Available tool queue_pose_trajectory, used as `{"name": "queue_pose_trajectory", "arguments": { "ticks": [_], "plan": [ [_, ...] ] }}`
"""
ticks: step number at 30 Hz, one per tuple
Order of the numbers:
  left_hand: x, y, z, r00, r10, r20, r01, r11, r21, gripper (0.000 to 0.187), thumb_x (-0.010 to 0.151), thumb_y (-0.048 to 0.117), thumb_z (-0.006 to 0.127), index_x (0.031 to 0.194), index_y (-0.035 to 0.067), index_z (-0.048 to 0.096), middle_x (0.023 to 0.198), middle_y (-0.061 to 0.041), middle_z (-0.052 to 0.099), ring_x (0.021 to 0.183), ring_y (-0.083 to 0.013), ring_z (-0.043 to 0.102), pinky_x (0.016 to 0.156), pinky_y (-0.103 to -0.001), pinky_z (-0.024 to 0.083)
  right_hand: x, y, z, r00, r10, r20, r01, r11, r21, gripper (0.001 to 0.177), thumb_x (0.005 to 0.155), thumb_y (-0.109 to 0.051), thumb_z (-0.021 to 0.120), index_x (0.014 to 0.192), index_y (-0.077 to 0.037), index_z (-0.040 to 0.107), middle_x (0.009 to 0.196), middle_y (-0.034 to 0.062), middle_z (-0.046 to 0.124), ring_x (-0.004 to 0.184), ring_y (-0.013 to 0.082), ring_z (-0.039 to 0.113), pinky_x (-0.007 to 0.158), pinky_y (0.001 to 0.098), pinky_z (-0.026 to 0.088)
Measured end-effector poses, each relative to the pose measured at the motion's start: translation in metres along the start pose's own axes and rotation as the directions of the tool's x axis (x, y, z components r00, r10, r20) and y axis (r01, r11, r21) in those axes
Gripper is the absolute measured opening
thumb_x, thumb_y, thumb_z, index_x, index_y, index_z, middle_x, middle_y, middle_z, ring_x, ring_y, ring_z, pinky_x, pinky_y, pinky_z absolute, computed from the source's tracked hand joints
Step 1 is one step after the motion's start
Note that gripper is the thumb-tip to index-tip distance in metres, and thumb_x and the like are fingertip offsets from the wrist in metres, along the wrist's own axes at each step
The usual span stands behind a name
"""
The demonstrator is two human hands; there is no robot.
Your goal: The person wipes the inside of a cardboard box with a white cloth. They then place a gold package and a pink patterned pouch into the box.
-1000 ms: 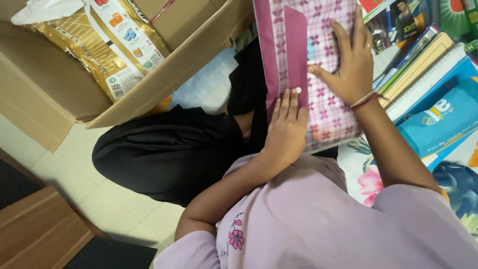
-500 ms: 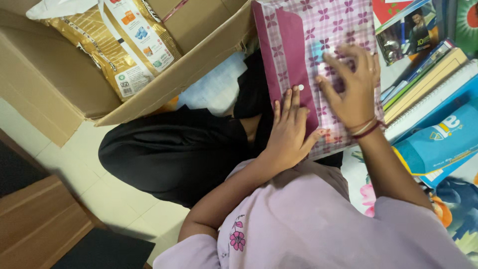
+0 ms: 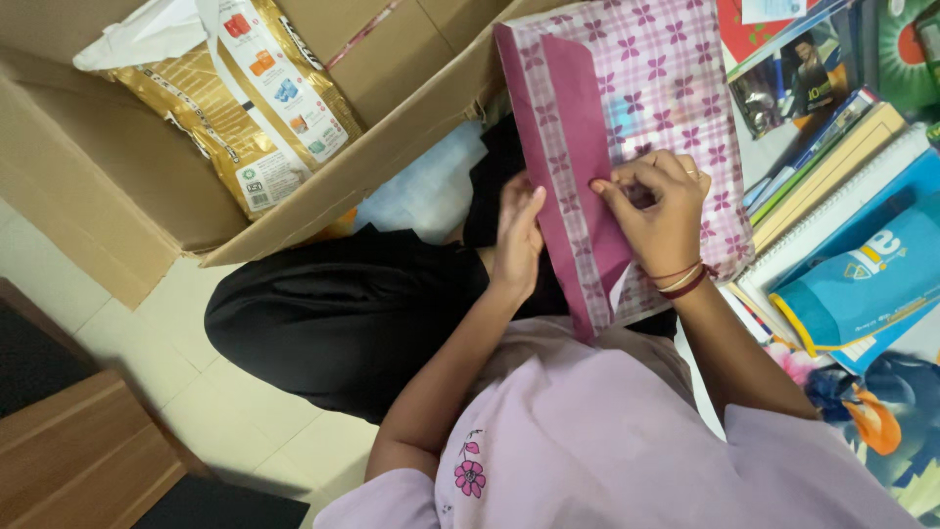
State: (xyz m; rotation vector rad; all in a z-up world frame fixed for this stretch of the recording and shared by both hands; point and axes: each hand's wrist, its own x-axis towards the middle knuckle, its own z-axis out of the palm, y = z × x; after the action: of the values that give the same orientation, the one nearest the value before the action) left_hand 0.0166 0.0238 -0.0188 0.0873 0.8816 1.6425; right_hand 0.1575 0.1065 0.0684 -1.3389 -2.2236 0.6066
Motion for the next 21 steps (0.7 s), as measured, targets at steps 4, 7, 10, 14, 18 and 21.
{"name": "queue_pose_trajectory", "arguments": {
  "ticks": [4, 7, 10, 14, 18, 21],
  "plan": [
    [0.008, 0.0, 0.001, 0.976, -0.192, 0.107, 0.202, 0.974, -0.097, 0.035, 0.103, 0.015, 0.06, 0.134, 0.0, 0.058, 0.126, -0.01, 0.068, 0.113, -0.0179, 0.066, 0.101, -0.034, 0.052, 0.004, 0.009, -0.005, 0.999, -0.038, 0.011, 0.037, 0.998, 0.055, 0.019, 0.089, -0.017, 0.086, 0.091, -0.006, 0.07, 0.09, 0.0053, 0.065, 0.087, 0.0236, 0.059, 0.082, 0.0376, 0.044],
    [0.015, -0.003, 0.004, 0.974, -0.192, 0.119, 0.196, 0.98, -0.021, 0.029, 0.101, 0.013, 0.064, 0.128, 0.001, 0.063, 0.119, -0.007, 0.071, 0.108, -0.0152, 0.069, 0.097, -0.032, 0.053, 0.006, 0.013, -0.011, 0.996, 0.052, 0.076, -0.064, 0.983, 0.17, 0.018, 0.091, -0.015, 0.081, 0.093, -0.004, 0.067, 0.091, 0.0062, 0.065, 0.079, 0.0227, 0.062, 0.074, 0.0355, 0.048],
    [0.02, -0.007, 0.008, 0.969, -0.213, 0.128, 0.212, 0.977, 0.021, 0.029, 0.101, 0.012, 0.066, 0.126, 0.0, 0.065, 0.116, -0.007, 0.071, 0.106, -0.0152, 0.067, 0.096, -0.032, 0.052, 0.009, 0.013, -0.009, 0.996, 0.064, 0.065, -0.076, 0.976, 0.206, 0.017, 0.091, -0.014, 0.08, 0.091, -0.003, 0.067, 0.088, 0.0069, 0.065, 0.075, 0.023, 0.063, 0.069, 0.0349, 0.049],
    [0.015, -0.011, 0.015, 0.972, -0.181, 0.15, 0.173, 0.983, 0.068, 0.029, 0.098, 0.009, 0.066, 0.126, 0.0, 0.066, 0.116, -0.005, 0.072, 0.106, -0.0123, 0.066, 0.097, -0.03, 0.051, 0.009, 0.01, 0.0, 0.996, -0.073, -0.053, 0.074, 0.997, 0.015, 0.02, 0.089, -0.014, 0.082, 0.086, -0.003, 0.066, 0.087, 0.0095, 0.063, 0.08, 0.029, 0.061, 0.073, 0.0396, 0.045],
    [0.005, -0.004, 0.021, 0.977, -0.163, 0.137, 0.155, 0.986, 0.063, 0.029, 0.098, 0.006, 0.065, 0.126, 0.0, 0.066, 0.117, -0.005, 0.071, 0.107, -0.0127, 0.066, 0.098, -0.03, 0.049, 0.003, 0.005, 0.006, 0.992, -0.102, -0.08, 0.094, 0.991, -0.1, 0.016, 0.091, -0.016, 0.078, 0.094, -0.006, 0.067, 0.095, 0.0075, 0.063, 0.092, 0.029, 0.061, 0.079, 0.0432, 0.039],
    [-0.002, 0.005, 0.028, 0.967, -0.195, 0.164, 0.197, 0.98, 0.009, 0.031, 0.099, 0.007, 0.064, 0.129, 0.001, 0.064, 0.12, -0.006, 0.07, 0.11, -0.0134, 0.066, 0.099, -0.032, 0.049, 0.001, 0.0, 0.004, 0.991, -0.112, -0.073, 0.101, 0.986, -0.132, 0.017, 0.09, -0.018, 0.077, 0.099, -0.006, 0.068, 0.1, 0.0071, 0.063, 0.096, 0.0285, 0.06, 0.081, 0.0437, 0.038]
  ]
}}
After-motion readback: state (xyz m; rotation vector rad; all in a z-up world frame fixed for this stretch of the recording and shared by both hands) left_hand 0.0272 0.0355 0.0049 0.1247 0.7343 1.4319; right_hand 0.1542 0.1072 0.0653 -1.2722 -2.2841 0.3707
